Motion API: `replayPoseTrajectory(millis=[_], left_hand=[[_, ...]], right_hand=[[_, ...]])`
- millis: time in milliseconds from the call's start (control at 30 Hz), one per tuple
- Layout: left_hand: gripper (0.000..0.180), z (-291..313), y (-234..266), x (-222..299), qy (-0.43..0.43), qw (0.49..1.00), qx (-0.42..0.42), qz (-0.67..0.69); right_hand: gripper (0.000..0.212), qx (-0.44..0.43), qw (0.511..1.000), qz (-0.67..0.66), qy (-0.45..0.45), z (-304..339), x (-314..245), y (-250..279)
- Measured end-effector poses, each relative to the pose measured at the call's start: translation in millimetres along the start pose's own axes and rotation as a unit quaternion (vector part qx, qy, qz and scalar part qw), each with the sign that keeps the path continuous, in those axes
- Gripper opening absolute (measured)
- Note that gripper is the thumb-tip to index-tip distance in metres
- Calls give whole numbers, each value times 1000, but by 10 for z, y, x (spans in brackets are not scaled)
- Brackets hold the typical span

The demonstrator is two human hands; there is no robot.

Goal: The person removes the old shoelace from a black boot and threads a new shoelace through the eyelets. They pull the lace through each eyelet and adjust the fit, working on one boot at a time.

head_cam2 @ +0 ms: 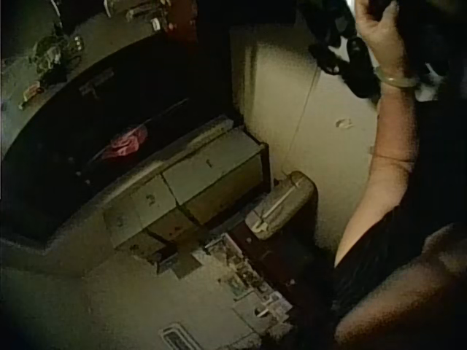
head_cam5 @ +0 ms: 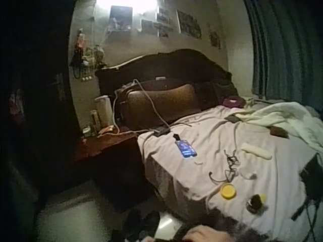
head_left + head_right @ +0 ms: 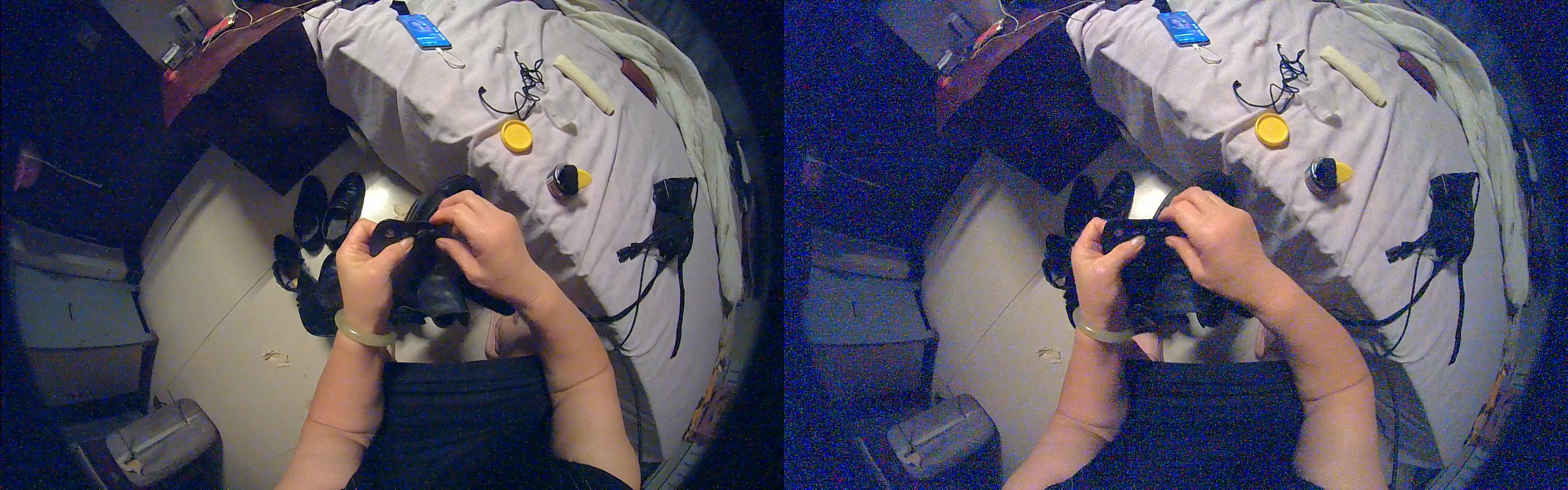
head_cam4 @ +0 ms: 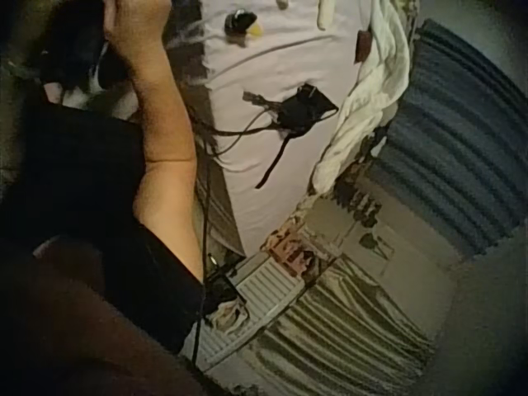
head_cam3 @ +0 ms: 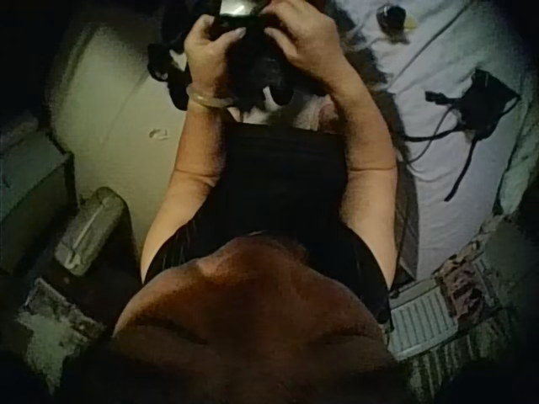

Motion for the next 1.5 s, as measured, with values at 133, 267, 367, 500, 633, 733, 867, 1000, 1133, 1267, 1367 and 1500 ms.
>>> replayPoseTrajectory(millis=[133,267,367,500,633,733,867,1000,1133,1267,1367,1500], left_hand=[[16,-9,20,7,9,1000,4,18],[16,-7,23,-13,24,999,13,24],[17,-8,9,-18,24,999,9,29],[16,-11,22,-27,24,999,9,35],[16,-17,35,-21,21,999,15,33],[16,-11,24,5,21,999,25,42],[20,-23,67,-25,18,999,14,39],[17,-29,53,-22,19,999,19,41],[17,-19,54,-15,19,999,20,43],[17,-16,68,-19,19,999,23,34],[17,-16,58,-17,18,999,19,35],[17,-14,49,-14,15,999,20,40]], right_hand=[[27,-6,1000,1,-12,16,4,-89],[26,-1,1000,15,4,19,10,-149],[24,7,1000,13,2,6,-2,-151],[18,7,1000,-9,-12,17,36,-184],[13,13,1000,-21,-15,24,40,-161],[11,7,1000,7,-16,29,18,-156],[8,-10,999,21,-24,35,14,-190],[8,-26,994,-93,-56,55,106,-236],[12,-97,940,-256,-203,100,232,-299],[13,-118,909,-308,-254,137,289,-342],[10,-116,914,-304,-241,119,286,-315],[8,-100,916,-318,-226,119,302,-341]])
Point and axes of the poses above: each hand's wrist, its own z-axis away from the middle knuckle, its own y-axis out of the back of the hand, x = y × z, the point moved 9 cm from there along -z, towards the middle knuckle, and after that the axes turned 11 degrees about z, right-handed, at the moved point
